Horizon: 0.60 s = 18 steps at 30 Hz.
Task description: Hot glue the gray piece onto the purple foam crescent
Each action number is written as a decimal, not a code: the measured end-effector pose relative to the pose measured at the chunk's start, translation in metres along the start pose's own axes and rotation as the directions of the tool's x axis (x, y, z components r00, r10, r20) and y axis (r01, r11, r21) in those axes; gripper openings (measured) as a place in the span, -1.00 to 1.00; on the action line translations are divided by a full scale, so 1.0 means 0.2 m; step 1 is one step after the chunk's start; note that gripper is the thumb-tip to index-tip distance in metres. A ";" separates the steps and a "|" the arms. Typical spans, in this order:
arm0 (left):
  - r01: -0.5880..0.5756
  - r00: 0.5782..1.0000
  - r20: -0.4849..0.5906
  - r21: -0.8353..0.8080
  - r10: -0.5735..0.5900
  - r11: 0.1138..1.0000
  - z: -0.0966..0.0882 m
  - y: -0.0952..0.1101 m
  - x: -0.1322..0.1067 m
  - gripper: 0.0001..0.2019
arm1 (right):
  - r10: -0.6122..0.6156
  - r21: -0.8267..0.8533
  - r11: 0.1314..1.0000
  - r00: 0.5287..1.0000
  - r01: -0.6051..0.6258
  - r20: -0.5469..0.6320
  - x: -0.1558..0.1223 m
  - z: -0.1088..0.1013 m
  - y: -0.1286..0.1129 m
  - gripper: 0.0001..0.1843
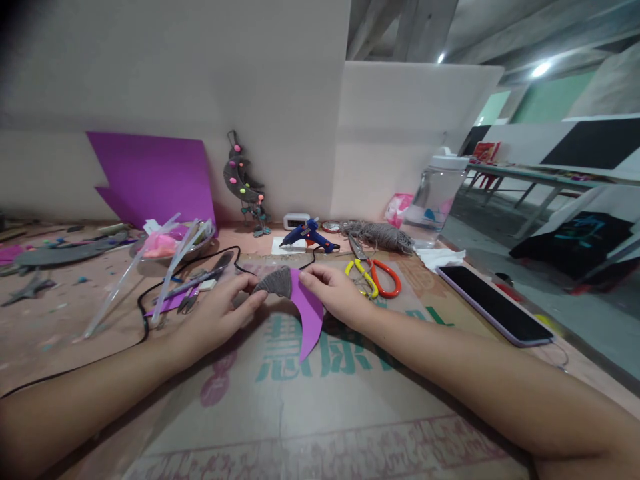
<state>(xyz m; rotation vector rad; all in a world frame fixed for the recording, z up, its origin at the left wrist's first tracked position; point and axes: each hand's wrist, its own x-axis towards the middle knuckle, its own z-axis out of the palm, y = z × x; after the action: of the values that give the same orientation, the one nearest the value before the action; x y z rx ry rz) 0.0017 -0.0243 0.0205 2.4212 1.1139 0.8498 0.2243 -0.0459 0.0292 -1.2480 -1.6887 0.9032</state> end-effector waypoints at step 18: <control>0.078 0.996 -0.042 -0.104 -0.082 0.992 -0.01 0.01 0.00 -0.75 | -0.049 -0.144 0.987 0.993 0.065 0.110 -0.01 0.01 0.07 -0.63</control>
<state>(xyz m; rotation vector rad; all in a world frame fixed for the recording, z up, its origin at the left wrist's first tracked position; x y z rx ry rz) 0.0020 -0.0250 0.0231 2.2687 1.1468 0.9187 0.2276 -0.0456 0.0159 -1.2596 -1.8954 0.8361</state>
